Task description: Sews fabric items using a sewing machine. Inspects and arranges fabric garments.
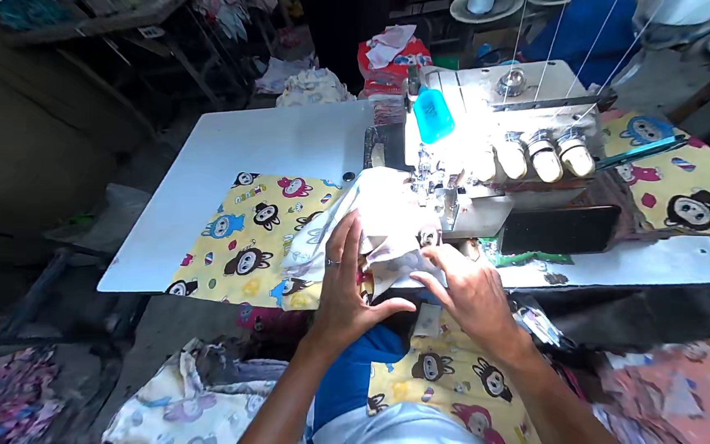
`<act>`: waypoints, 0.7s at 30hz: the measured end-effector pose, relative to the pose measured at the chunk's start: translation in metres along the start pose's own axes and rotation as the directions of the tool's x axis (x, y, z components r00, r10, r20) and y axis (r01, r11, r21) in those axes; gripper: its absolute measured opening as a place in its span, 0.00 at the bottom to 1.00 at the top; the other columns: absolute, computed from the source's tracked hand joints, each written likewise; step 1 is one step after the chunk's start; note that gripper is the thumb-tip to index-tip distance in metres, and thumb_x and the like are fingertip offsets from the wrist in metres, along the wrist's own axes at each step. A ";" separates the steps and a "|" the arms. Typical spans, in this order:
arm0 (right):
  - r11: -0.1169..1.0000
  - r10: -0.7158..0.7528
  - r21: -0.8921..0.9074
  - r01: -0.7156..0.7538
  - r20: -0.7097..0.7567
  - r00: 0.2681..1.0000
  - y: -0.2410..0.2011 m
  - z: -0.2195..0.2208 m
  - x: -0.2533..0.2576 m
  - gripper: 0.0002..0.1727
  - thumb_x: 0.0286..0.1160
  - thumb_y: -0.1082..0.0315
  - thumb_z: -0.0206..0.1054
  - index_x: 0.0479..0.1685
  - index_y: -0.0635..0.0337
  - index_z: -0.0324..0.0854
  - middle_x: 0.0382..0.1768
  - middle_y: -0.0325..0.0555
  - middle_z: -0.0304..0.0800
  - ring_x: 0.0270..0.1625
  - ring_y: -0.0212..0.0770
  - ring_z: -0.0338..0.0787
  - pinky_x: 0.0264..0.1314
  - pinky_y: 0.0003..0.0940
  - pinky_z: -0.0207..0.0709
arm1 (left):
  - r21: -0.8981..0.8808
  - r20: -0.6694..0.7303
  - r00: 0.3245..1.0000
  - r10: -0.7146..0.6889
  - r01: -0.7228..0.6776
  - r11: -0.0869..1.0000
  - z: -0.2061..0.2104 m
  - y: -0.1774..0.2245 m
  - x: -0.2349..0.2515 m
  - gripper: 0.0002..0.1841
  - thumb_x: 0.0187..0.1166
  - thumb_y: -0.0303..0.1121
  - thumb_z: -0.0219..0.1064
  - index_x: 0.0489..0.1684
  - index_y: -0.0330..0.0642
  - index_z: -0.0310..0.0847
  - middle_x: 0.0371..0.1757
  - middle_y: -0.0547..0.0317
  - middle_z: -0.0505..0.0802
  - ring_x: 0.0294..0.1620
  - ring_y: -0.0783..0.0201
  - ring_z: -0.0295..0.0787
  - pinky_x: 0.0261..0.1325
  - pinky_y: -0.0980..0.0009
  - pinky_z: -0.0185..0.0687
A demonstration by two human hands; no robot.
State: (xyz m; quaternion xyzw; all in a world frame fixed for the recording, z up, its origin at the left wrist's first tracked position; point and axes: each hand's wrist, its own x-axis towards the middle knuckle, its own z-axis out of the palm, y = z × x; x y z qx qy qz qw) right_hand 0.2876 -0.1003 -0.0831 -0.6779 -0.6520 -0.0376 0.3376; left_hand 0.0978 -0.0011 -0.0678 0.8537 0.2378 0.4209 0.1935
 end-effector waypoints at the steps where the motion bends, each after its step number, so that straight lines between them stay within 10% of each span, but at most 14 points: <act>1: 0.998 0.030 0.057 -0.033 0.059 0.998 0.000 -0.001 0.002 0.23 0.82 0.50 0.64 0.55 0.61 0.89 0.38 0.50 0.94 0.32 0.49 0.92 0.30 0.47 0.81 | 0.042 -0.009 1.000 -0.026 0.027 0.999 0.008 -0.007 -0.009 0.65 0.56 0.71 0.78 0.93 0.39 0.48 0.93 0.42 0.59 0.93 0.52 0.53 0.91 0.55 0.55; 4: 0.712 -0.010 0.700 -0.057 0.091 0.996 -0.003 -0.019 0.007 0.10 0.83 0.63 0.66 0.45 0.60 0.90 0.35 0.36 0.89 0.31 0.23 0.84 0.35 0.18 0.80 | 0.195 0.069 0.988 -0.137 0.121 0.973 0.020 -0.028 -0.012 0.60 0.62 0.53 0.80 0.92 0.28 0.47 0.90 0.33 0.64 0.89 0.39 0.63 0.88 0.38 0.52; 6: 0.270 -0.086 0.963 0.018 0.005 0.996 -0.007 -0.032 0.007 0.08 0.84 0.66 0.65 0.47 0.50 0.90 0.48 0.30 0.90 0.38 0.20 0.88 0.39 0.17 0.86 | 0.210 0.094 0.978 -0.184 0.161 0.964 0.002 -0.037 -0.001 0.39 0.70 0.26 0.71 0.88 0.35 0.64 0.76 0.39 0.84 0.74 0.41 0.82 0.80 0.36 0.66; 7: 0.224 -0.081 0.973 0.048 -0.031 0.996 -0.007 -0.037 0.006 0.09 0.84 0.64 0.65 0.50 0.44 0.91 0.54 0.28 0.89 0.42 0.22 0.90 0.43 0.19 0.87 | 0.218 0.057 0.987 -0.148 0.132 0.967 -0.014 -0.042 0.007 0.29 0.74 0.22 0.66 0.79 0.37 0.76 0.64 0.40 0.89 0.64 0.42 0.87 0.70 0.40 0.76; 10: 0.392 0.016 0.920 0.019 -0.028 0.999 -0.007 -0.025 -0.011 0.06 0.81 0.68 0.68 0.45 0.53 0.92 0.49 0.32 0.90 0.47 0.21 0.89 0.51 0.19 0.86 | 0.369 0.018 1.000 0.023 -0.028 0.929 -0.078 -0.037 0.034 0.14 0.81 0.22 0.61 0.58 0.37 0.90 0.55 0.38 0.86 0.58 0.43 0.82 0.62 0.48 0.75; 12: 0.518 0.126 0.847 -0.122 0.066 0.990 -0.009 -0.006 -0.024 0.10 0.81 0.69 0.67 0.46 0.68 0.89 0.42 0.39 0.92 0.43 0.23 0.90 0.49 0.19 0.86 | 0.451 0.231 0.973 -0.011 -0.097 0.887 -0.109 -0.025 0.039 0.13 0.70 0.16 0.66 0.46 0.37 0.93 0.55 0.35 0.86 0.58 0.32 0.80 0.57 0.36 0.73; 16: 0.482 0.408 0.796 -0.365 0.165 0.898 -0.010 0.016 -0.027 0.20 0.85 0.65 0.64 0.69 0.69 0.76 0.36 0.39 0.93 0.28 0.27 0.92 0.33 0.23 0.89 | 0.314 0.653 0.746 -0.127 -0.114 0.943 -0.108 -0.019 0.021 0.16 0.77 0.43 0.70 0.58 0.49 0.93 0.64 0.50 0.92 0.61 0.44 0.91 0.57 0.41 0.86; 18: 0.512 0.463 0.765 -0.391 0.138 0.876 -0.005 0.018 -0.022 0.19 0.83 0.65 0.66 0.66 0.67 0.80 0.32 0.38 0.92 0.24 0.26 0.90 0.28 0.21 0.87 | 0.247 0.573 0.812 -0.109 -0.045 0.968 -0.090 -0.006 0.027 0.22 0.83 0.53 0.62 0.63 0.50 0.90 0.67 0.61 0.91 0.63 0.57 0.91 0.60 0.51 0.87; 21: 0.650 0.438 0.676 -0.347 0.040 0.898 0.003 0.018 -0.018 0.10 0.80 0.66 0.68 0.48 0.62 0.91 0.34 0.37 0.92 0.27 0.21 0.85 0.30 0.15 0.81 | 0.255 0.318 0.940 -0.120 0.037 0.966 -0.058 0.015 0.054 0.21 0.87 0.43 0.62 0.65 0.38 0.87 0.67 0.48 0.91 0.65 0.49 0.90 0.64 0.48 0.83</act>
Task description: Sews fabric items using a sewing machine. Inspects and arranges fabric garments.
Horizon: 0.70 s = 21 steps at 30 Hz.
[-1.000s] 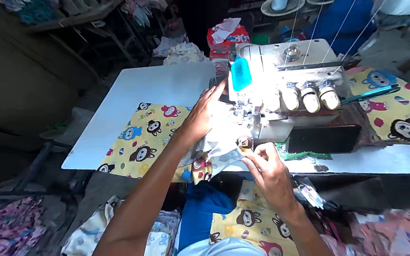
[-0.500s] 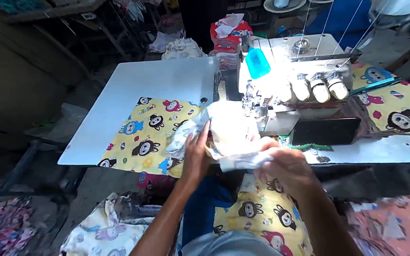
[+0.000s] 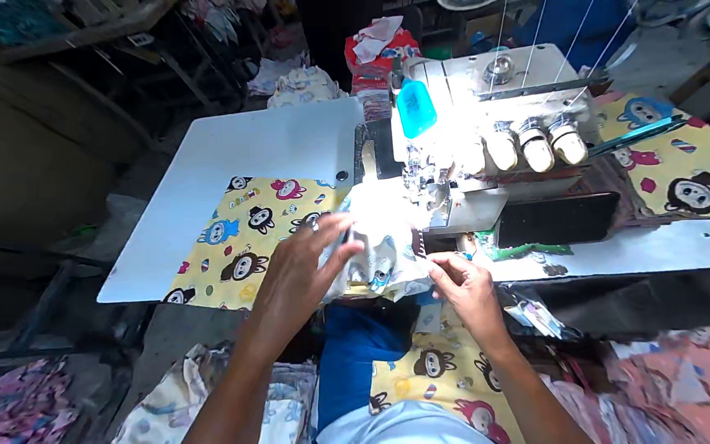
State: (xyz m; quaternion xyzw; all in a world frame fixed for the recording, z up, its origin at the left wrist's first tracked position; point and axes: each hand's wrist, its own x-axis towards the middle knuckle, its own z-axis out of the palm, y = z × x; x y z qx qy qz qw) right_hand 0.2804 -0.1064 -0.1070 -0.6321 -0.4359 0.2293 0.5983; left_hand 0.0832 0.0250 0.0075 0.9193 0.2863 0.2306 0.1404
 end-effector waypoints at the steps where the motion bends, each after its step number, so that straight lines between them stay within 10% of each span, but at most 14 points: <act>1: 0.998 -0.041 -0.046 0.040 -0.026 0.999 0.002 -0.001 0.002 0.09 0.78 0.64 0.70 0.44 0.60 0.92 0.38 0.38 0.90 0.28 0.21 0.83 0.32 0.15 0.79 | 0.012 -0.066 0.997 -0.038 0.039 0.999 0.005 0.004 0.013 0.20 0.88 0.40 0.60 0.68 0.35 0.85 0.69 0.44 0.90 0.67 0.47 0.89 0.68 0.46 0.81; 4: 0.999 -0.040 -0.031 0.039 -0.055 0.998 0.000 -0.002 0.006 0.09 0.76 0.63 0.74 0.43 0.59 0.92 0.45 0.42 0.88 0.27 0.21 0.80 0.28 0.14 0.76 | 0.033 -0.123 0.975 -0.184 0.189 0.981 0.021 -0.006 0.049 0.26 0.93 0.43 0.53 0.80 0.34 0.75 0.80 0.40 0.80 0.78 0.40 0.78 0.77 0.42 0.70; 7: 0.980 0.132 0.146 -0.132 0.009 0.991 -0.016 -0.003 0.009 0.07 0.78 0.70 0.71 0.49 0.64 0.87 0.31 0.39 0.91 0.17 0.23 0.81 0.19 0.17 0.79 | 0.049 -0.026 0.950 -0.312 0.313 0.948 0.034 -0.031 0.069 0.31 0.92 0.52 0.50 0.76 0.32 0.77 0.80 0.35 0.79 0.82 0.37 0.73 0.81 0.38 0.64; 14: 0.980 0.113 0.163 -0.114 0.011 0.993 -0.009 0.001 0.018 0.07 0.76 0.71 0.71 0.46 0.63 0.90 0.33 0.38 0.89 0.21 0.22 0.80 0.23 0.15 0.76 | 0.003 -0.080 0.956 -0.282 0.283 0.959 0.041 -0.028 0.039 0.22 0.93 0.46 0.54 0.42 0.33 0.80 0.31 0.41 0.83 0.30 0.45 0.81 0.33 0.47 0.76; 21: 0.991 0.068 0.117 -0.062 -0.047 0.997 0.000 -0.009 -0.008 0.08 0.78 0.68 0.70 0.45 0.63 0.91 0.40 0.40 0.91 0.25 0.20 0.81 0.25 0.13 0.77 | 0.212 -0.221 0.952 -0.213 0.260 0.942 0.020 -0.039 0.072 0.20 0.88 0.40 0.62 0.45 0.24 0.84 0.46 0.29 0.88 0.51 0.32 0.86 0.53 0.36 0.77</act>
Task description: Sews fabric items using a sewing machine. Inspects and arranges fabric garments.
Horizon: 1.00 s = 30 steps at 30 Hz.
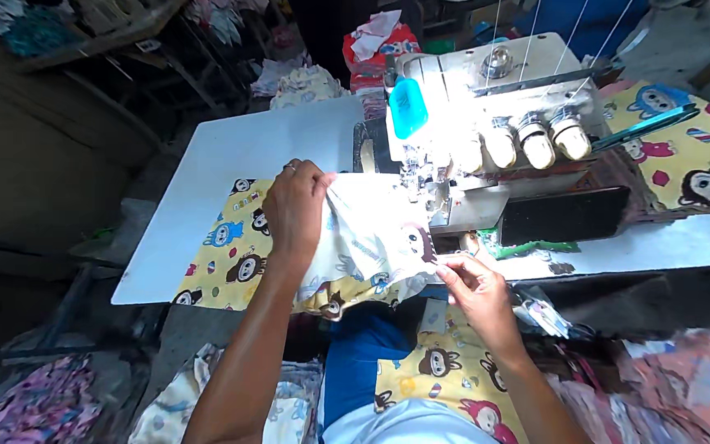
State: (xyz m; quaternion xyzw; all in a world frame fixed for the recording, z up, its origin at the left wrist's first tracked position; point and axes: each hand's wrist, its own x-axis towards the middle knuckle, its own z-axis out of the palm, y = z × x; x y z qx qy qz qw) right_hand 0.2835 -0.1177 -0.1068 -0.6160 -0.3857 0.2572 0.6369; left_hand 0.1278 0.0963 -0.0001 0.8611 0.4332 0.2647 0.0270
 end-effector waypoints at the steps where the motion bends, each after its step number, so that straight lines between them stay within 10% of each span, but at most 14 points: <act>1: 1.000 -0.010 -0.004 0.010 -0.004 1.000 0.001 0.001 -0.002 0.08 0.78 0.68 0.70 0.46 0.64 0.91 0.42 0.40 0.91 0.26 0.20 0.82 0.26 0.13 0.77 | -0.012 0.006 0.999 0.041 -0.041 0.999 0.002 0.010 -0.004 0.15 0.86 0.34 0.64 0.47 0.25 0.84 0.51 0.29 0.87 0.57 0.31 0.85 0.57 0.36 0.77; 3: 1.000 -0.025 -0.008 0.025 -0.007 1.000 0.002 0.002 -0.003 0.09 0.79 0.68 0.70 0.48 0.63 0.92 0.44 0.41 0.91 0.27 0.21 0.83 0.28 0.13 0.78 | -0.067 -0.037 0.982 0.183 -0.185 0.980 0.005 0.035 -0.030 0.10 0.85 0.25 0.61 0.55 0.30 0.83 0.63 0.35 0.86 0.62 0.39 0.86 0.63 0.47 0.82; 6: 0.998 -0.040 -0.053 0.040 0.011 0.999 0.002 0.002 -0.001 0.10 0.80 0.66 0.69 0.48 0.62 0.92 0.42 0.40 0.90 0.28 0.21 0.83 0.29 0.13 0.78 | -0.183 -0.194 0.897 0.398 -0.431 0.884 0.034 0.054 -0.071 0.12 0.84 0.31 0.63 0.51 0.32 0.90 0.50 0.41 0.93 0.49 0.49 0.91 0.53 0.59 0.86; 10: 0.993 -0.072 -0.095 0.074 0.027 0.997 0.003 0.001 -0.001 0.10 0.81 0.67 0.68 0.47 0.62 0.91 0.42 0.40 0.90 0.29 0.21 0.83 0.30 0.13 0.78 | -0.029 -0.102 0.948 0.303 -0.307 0.951 0.049 0.042 -0.093 0.25 0.90 0.48 0.53 0.67 0.38 0.88 0.68 0.48 0.91 0.76 0.47 0.83 0.85 0.49 0.65; 15: 0.989 -0.090 -0.116 0.092 0.019 0.996 0.003 0.003 -0.002 0.10 0.81 0.66 0.67 0.48 0.62 0.92 0.41 0.40 0.89 0.29 0.21 0.83 0.31 0.13 0.79 | -0.118 -0.115 0.937 0.331 -0.344 0.932 0.030 0.059 -0.079 0.17 0.87 0.37 0.62 0.62 0.35 0.89 0.60 0.44 0.93 0.68 0.46 0.87 0.79 0.51 0.72; 30: 0.948 -0.132 -0.284 0.142 0.056 0.990 0.004 -0.003 -0.004 0.06 0.78 0.73 0.68 0.46 0.62 0.89 0.44 0.46 0.91 0.32 0.32 0.84 0.33 0.26 0.79 | -0.138 0.102 0.932 0.347 -0.332 0.933 0.045 0.062 -0.077 0.30 0.89 0.54 0.55 0.84 0.46 0.73 0.79 0.39 0.79 0.80 0.39 0.73 0.79 0.42 0.63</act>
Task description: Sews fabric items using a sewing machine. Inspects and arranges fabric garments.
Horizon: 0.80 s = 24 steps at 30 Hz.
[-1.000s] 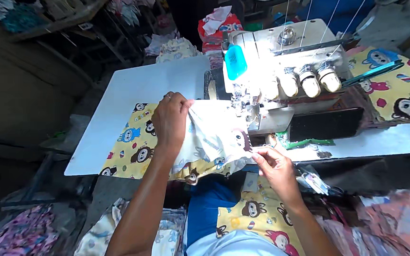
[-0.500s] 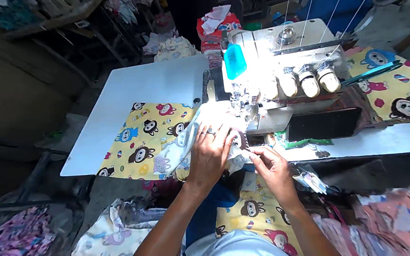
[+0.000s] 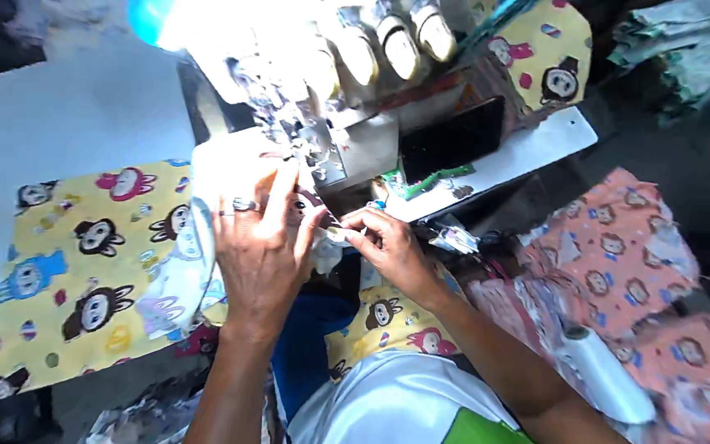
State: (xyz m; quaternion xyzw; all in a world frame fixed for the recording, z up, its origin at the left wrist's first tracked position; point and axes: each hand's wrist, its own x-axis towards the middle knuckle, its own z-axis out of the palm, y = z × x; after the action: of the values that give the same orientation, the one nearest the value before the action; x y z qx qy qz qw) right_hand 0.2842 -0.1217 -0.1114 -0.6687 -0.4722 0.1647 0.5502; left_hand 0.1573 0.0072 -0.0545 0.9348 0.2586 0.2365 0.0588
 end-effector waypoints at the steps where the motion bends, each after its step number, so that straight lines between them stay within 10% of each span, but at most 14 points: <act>1: 1.000 -0.002 0.013 0.002 0.003 1.000 -0.001 0.000 0.000 0.05 0.78 0.73 0.68 0.46 0.62 0.89 0.44 0.46 0.90 0.32 0.32 0.85 0.34 0.25 0.80 | -0.018 0.008 1.000 -0.005 0.005 1.000 -0.002 0.000 0.001 0.30 0.88 0.54 0.55 0.83 0.46 0.74 0.79 0.39 0.79 0.80 0.38 0.73 0.79 0.42 0.63; 12: 0.885 0.112 -0.440 -0.152 -0.115 0.987 0.035 -0.112 -0.046 0.10 0.84 0.68 0.65 0.52 0.61 0.90 0.48 0.49 0.92 0.43 0.40 0.93 0.47 0.38 0.88 | -0.298 -0.008 0.996 0.093 -0.091 0.950 -0.031 -0.006 -0.052 0.27 0.88 0.50 0.60 0.79 0.43 0.78 0.88 0.41 0.70 0.91 0.46 0.59 0.90 0.51 0.56; 19: 0.758 0.355 -0.548 -0.353 -0.107 0.929 0.061 -0.137 -0.061 0.13 0.79 0.62 0.73 0.55 0.59 0.91 0.52 0.52 0.89 0.44 0.46 0.90 0.49 0.47 0.85 | -0.527 0.100 0.992 0.073 -0.010 0.850 -0.012 0.000 -0.092 0.14 0.89 0.38 0.62 0.60 0.45 0.92 0.70 0.44 0.89 0.77 0.57 0.81 0.79 0.65 0.75; 24: 0.746 0.353 -0.561 -0.360 -0.126 0.927 0.067 -0.129 -0.054 0.17 0.90 0.62 0.60 0.52 0.65 0.90 0.52 0.58 0.89 0.52 0.54 0.90 0.58 0.57 0.80 | -0.569 0.139 0.987 0.076 0.017 0.822 0.000 0.007 -0.106 0.13 0.89 0.35 0.61 0.58 0.43 0.92 0.64 0.49 0.93 0.70 0.63 0.87 0.74 0.72 0.79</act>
State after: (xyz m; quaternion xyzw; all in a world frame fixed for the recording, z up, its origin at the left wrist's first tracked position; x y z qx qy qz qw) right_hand 0.3831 -0.2368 -0.1429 -0.8816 -0.3599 0.1128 0.2838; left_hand 0.0806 -0.0529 -0.0959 0.8942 0.1566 0.2301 0.3507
